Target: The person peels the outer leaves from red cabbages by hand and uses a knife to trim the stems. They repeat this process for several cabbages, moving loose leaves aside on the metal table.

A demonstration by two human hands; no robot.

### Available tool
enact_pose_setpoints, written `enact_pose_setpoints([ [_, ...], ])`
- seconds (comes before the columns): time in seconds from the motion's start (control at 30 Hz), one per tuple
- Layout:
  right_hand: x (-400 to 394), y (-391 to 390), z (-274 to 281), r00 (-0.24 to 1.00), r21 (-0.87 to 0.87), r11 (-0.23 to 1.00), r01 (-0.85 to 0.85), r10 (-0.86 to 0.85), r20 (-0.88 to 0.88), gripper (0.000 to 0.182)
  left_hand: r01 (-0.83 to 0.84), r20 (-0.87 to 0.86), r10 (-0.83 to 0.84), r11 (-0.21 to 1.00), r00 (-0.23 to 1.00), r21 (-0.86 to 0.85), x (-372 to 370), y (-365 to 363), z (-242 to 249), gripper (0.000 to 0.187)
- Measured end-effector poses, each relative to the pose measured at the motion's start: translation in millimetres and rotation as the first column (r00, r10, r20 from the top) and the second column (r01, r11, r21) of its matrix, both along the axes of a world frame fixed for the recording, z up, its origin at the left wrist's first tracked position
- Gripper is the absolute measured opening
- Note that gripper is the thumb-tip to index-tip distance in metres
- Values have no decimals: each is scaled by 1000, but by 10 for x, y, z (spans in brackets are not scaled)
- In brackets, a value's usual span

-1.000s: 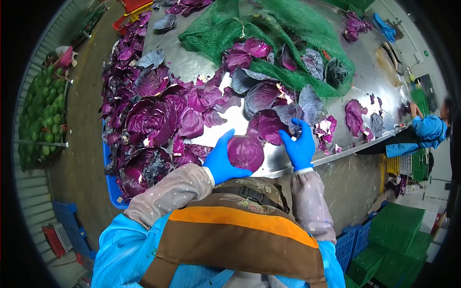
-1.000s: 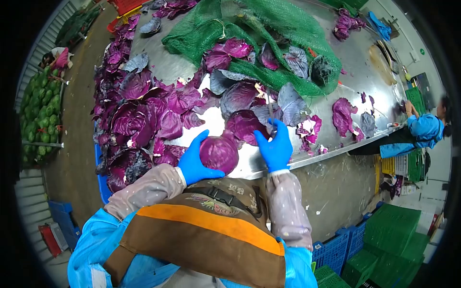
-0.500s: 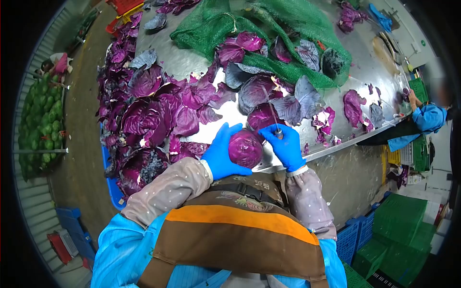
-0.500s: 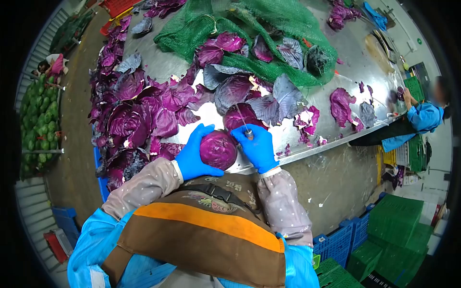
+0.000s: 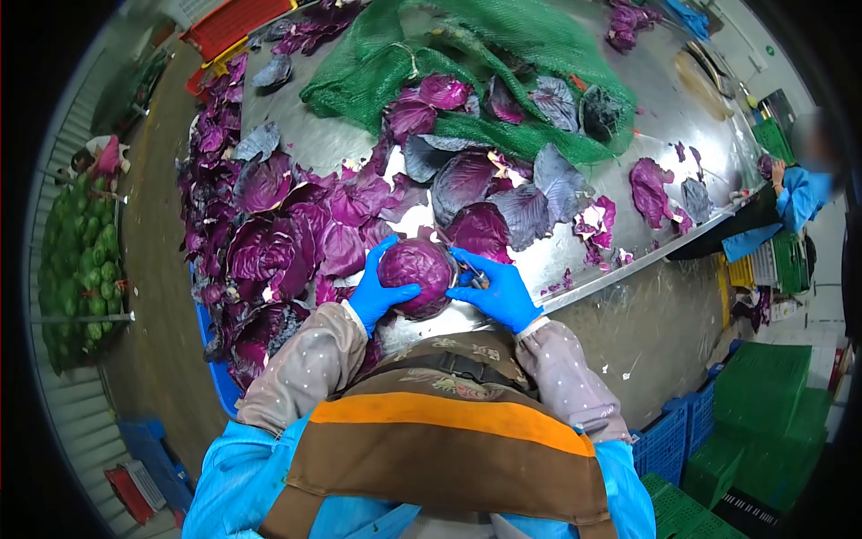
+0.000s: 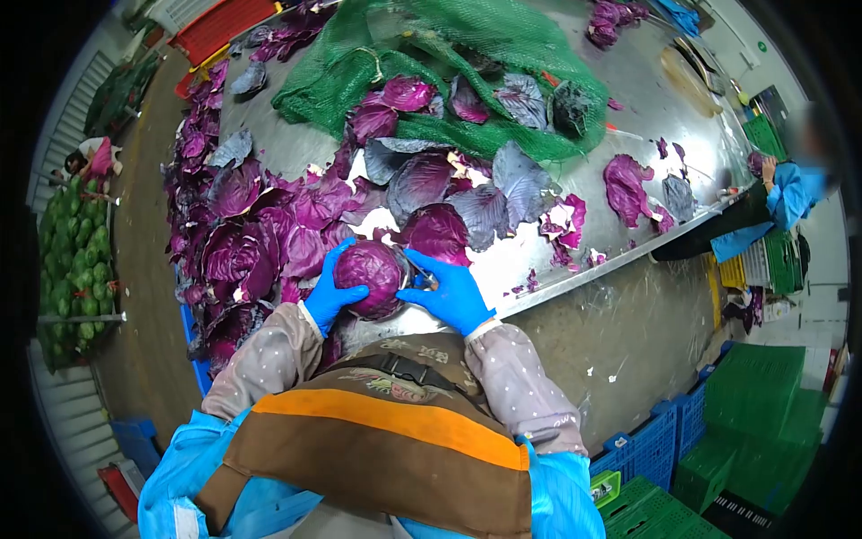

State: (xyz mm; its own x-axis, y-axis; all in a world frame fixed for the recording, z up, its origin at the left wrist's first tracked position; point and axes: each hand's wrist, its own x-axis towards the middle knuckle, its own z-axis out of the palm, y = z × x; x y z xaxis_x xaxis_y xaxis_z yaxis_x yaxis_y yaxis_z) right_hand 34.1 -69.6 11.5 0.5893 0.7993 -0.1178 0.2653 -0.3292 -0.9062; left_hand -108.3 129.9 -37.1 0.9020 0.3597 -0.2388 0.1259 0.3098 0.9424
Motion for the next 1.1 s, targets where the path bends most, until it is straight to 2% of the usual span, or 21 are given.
enact_pose_setpoints([
  [0.07,45,21,-37,996,34,998,-46,44,75,70,-4,-22,5,999,1000,44,20,27,-104,101],
  [0.1,38,50,10,985,-14,999,-47,49,166,61,-2,-36,4,999,999,49,35,35,-104,103],
  [0.17,7,140,150,952,-203,978,-52,110,284,54,-3,-41,3,1000,999,-11,61,28,-91,105],
  [0.2,-15,177,186,930,-298,953,-48,151,335,51,-12,-39,13,999,999,41,63,11,-79,104],
  [0.23,-49,188,178,911,-295,955,-10,130,391,40,-20,-35,24,995,999,93,65,0,-71,104],
  [0.27,-44,185,109,911,-218,976,27,66,408,40,-30,-28,34,989,999,145,70,-9,-67,104],
  [0.33,-27,189,-30,903,-60,994,94,-60,426,41,-14,40,6,979,999,204,60,-33,-69,106],
  [0.47,-87,124,-1,942,-100,988,115,-77,326,36,24,68,-50,940,996,340,-16,-14,-116,110],
  [0.5,-107,108,8,947,-97,984,147,-112,301,35,78,35,-89,967,995,244,-21,-22,96,111],
  [0.53,-120,102,14,949,-93,980,176,-144,280,33,125,-30,-122,952,992,280,-28,-5,247,111],
  [0.6,-209,108,47,926,-95,985,142,-99,364,30,220,-168,-171,916,971,337,-69,22,442,111],
  [0.63,-268,123,146,922,-89,990,111,-69,382,30,210,-304,-116,930,946,301,-36,9,475,113],
  [0.67,-307,143,202,915,-80,993,82,-43,401,29,160,-302,-58,932,952,324,-19,22,394,113],
  [0.73,-273,179,178,913,-85,972,221,-176,367,22,159,-326,-27,909,945,385,-25,9,399,112],
  [0.8,-156,127,59,881,-55,913,404,-372,293,20,142,-176,-58,844,983,517,-128,-6,309,111],
  [0.87,-39,31,32,903,-202,880,430,-419,97,25,87,-82,-55,877,995,473,-211,-19,236,113],
  [0.93,26,-56,47,919,-331,868,369,-395,-10,24,32,21,-47,885,999,464,-261,-3,235,114],
  [0.97,62,-109,-14,936,-378,858,349,-343,85,23,25,39,-47,896,998,444,-311,13,283,116],
  [1.03,141,-211,-235,943,-470,827,310,-205,262,23,-3,132,-20,985,991,173,-338,41,386,116],
  [1.07,199,-274,-289,952,-523,809,268,-138,274,24,-12,175,5,999,984,34,-349,66,441,116],
  [1.1,202,-257,-78,949,-545,794,271,-125,290,25,7,207,9,997,978,-77,-354,91,514,116],
])
